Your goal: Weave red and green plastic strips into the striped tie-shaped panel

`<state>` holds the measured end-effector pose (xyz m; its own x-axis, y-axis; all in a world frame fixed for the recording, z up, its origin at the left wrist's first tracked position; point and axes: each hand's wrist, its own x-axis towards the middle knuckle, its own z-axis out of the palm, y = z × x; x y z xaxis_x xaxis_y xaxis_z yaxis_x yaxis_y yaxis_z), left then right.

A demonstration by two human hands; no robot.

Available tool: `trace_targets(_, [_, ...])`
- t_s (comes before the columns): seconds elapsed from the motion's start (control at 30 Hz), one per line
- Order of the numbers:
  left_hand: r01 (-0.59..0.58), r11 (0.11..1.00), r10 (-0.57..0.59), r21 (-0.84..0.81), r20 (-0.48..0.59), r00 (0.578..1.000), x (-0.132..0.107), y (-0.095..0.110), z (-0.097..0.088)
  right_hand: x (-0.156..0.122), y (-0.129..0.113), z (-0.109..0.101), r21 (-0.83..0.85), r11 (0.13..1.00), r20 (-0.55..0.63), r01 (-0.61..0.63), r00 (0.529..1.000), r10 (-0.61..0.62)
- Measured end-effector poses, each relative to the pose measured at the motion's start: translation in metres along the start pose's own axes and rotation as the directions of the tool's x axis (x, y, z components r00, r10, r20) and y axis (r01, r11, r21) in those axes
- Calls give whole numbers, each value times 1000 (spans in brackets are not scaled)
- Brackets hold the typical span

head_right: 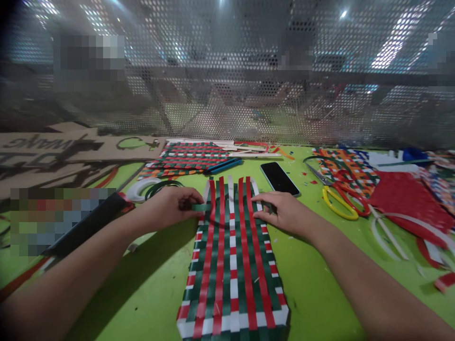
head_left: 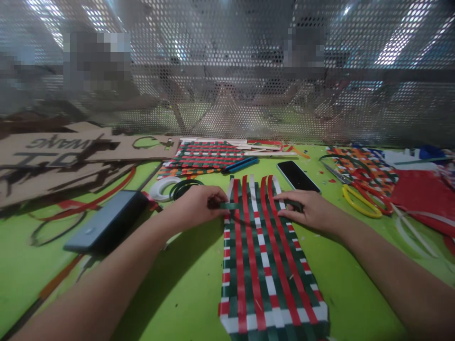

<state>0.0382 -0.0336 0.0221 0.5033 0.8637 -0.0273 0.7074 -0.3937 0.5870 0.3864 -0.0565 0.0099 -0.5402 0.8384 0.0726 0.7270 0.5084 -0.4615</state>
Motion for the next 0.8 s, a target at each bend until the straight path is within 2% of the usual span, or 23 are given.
trace_targets(0.23, [187, 982, -186, -10, 55, 981, 2, 5, 2, 3, -5, 5, -16, 998, -14, -65, 998, 65])
trace_targets(0.33, [216, 976, -217, 31, 18, 976, 1, 7, 1, 3, -7, 6, -2, 994, -3, -105, 994, 105])
trace_targets(0.47, [197, 974, -198, 115, -2, 980, 0, 12, 0, 4, -7, 5, 2, 992, 28, -130, 991, 130])
trace_targets(0.67, [249, 963, -249, 105, -15, 968, 0, 10, 0, 3, -8, 6, 48, 992, 46, -120, 992, 118])
trace_targets(0.8, [143, 980, -145, 140, 4, 989, -1, 11, 0, 3, -13, 5, 61, 991, 52, -119, 992, 116])
